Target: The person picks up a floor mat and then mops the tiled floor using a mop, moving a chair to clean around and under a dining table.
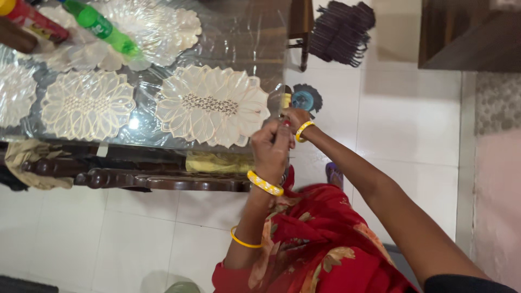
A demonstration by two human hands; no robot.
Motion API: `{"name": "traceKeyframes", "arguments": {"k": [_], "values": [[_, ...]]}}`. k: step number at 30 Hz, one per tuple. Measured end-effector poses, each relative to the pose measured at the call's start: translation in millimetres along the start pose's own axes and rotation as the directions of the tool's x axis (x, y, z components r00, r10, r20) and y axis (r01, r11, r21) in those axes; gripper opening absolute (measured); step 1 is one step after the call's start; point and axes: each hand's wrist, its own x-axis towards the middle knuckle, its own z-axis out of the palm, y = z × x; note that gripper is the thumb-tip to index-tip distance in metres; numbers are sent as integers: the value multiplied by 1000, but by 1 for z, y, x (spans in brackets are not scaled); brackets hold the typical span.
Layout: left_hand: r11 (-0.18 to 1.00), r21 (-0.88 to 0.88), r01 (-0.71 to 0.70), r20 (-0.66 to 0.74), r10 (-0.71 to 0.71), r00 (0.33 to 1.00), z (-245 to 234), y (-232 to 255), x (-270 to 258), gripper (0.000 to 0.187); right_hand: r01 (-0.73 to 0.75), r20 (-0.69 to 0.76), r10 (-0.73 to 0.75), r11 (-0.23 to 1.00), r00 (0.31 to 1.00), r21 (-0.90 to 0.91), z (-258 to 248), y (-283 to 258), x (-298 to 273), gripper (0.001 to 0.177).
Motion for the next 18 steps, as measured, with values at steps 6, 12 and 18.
{"name": "traceKeyframes", "arguments": {"k": [6,12,18], "values": [[927,356,-120,-205,203,958,43,16,15,20,-394,220,330,827,918,400,17,45,52,30],[993,-18,-114,-402,97,911,91,-13,82,28,236,107,-251,962,962,139,-11,84,74,27],[723,-631,-283,-510,-110,853,124,-27,146,36,330,225,-353,934,908,137,-81,98,122,21]]}}
